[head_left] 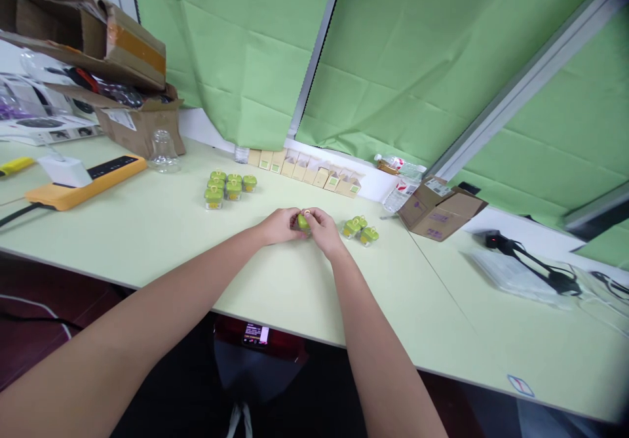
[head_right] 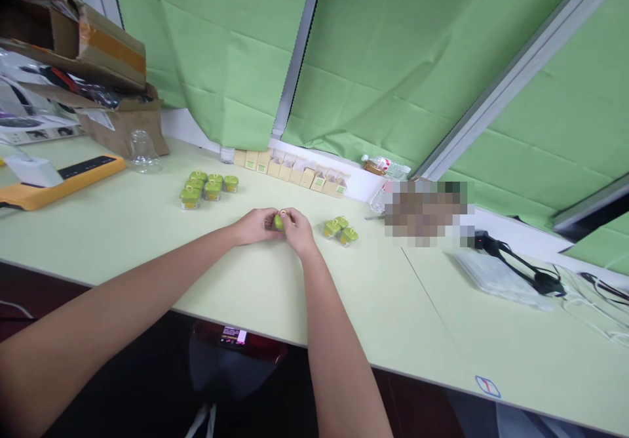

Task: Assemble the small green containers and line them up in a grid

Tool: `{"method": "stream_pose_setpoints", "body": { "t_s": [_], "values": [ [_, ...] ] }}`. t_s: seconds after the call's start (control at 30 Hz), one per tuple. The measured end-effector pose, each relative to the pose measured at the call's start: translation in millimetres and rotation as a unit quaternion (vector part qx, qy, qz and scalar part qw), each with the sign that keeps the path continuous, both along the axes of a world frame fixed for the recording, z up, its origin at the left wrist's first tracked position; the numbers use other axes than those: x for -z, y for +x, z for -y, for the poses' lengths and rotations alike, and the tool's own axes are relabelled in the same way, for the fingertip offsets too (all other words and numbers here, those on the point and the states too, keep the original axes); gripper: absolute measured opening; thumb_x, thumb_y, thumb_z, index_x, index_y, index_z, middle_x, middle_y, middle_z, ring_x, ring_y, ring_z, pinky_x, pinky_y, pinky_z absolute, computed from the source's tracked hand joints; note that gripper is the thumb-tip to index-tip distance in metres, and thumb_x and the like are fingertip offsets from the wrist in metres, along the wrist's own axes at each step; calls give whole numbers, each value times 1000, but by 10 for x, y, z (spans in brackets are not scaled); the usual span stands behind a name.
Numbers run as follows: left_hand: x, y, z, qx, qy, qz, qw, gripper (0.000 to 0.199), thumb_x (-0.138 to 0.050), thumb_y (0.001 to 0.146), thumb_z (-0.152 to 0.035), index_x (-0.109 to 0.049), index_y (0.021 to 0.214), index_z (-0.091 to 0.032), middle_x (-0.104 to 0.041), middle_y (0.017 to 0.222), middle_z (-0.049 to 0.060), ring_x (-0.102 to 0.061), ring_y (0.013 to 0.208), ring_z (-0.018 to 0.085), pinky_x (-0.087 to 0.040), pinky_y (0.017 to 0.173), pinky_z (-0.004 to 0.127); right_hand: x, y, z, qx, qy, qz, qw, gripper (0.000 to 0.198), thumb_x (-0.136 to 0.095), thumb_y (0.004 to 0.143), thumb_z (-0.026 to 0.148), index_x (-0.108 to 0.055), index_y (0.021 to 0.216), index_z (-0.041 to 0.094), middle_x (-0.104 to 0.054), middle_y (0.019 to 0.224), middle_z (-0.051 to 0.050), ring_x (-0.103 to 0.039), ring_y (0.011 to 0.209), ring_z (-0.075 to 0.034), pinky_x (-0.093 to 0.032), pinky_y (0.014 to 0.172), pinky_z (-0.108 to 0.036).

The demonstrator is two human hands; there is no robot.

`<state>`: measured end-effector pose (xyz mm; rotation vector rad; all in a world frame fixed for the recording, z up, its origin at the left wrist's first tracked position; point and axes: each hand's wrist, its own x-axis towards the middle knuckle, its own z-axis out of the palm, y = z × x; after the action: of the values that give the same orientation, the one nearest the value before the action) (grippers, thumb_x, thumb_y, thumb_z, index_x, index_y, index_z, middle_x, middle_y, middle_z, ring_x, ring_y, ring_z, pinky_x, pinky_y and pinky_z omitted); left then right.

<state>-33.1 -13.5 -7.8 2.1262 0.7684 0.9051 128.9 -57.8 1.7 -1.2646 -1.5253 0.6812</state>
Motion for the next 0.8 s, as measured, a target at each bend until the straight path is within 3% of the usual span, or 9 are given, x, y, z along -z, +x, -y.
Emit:
{"method": "stream_pose_setpoints", "body": {
  "t_s": [0.33,0.6,0.8],
  "values": [
    [0,8,-1,-13,-5,0,1000,35,-77,61,-38,-60,84,-18,-57,71,-2,-49,63,13,-40,58,26,-35,-35,13,15,26,-2,1000,26,-52,85,44,-65,90,22,-66,92,-2,-58,87,-17,-44,85,-28],
    [9,4,6,2,-12,15,1000,40,-75,64,-36,-63,97,-18,-62,77,0,-55,68,14,-43,62,26,120,39,-51,-9,-21,13,1000,25,-53,84,45,-60,89,21,-62,84,0,-56,80,-15,-43,76,-26],
    [-13,-7,42,-5,5,20,1000,34,-68,72,-42,-65,95,-18,-62,76,1,-54,67,14,-43,61,26,88,42,-32,-5,-36,5,999,27,-56,82,47,-60,87,21,-62,83,1,-56,76,-14,-43,71,-25]
  ]
}}
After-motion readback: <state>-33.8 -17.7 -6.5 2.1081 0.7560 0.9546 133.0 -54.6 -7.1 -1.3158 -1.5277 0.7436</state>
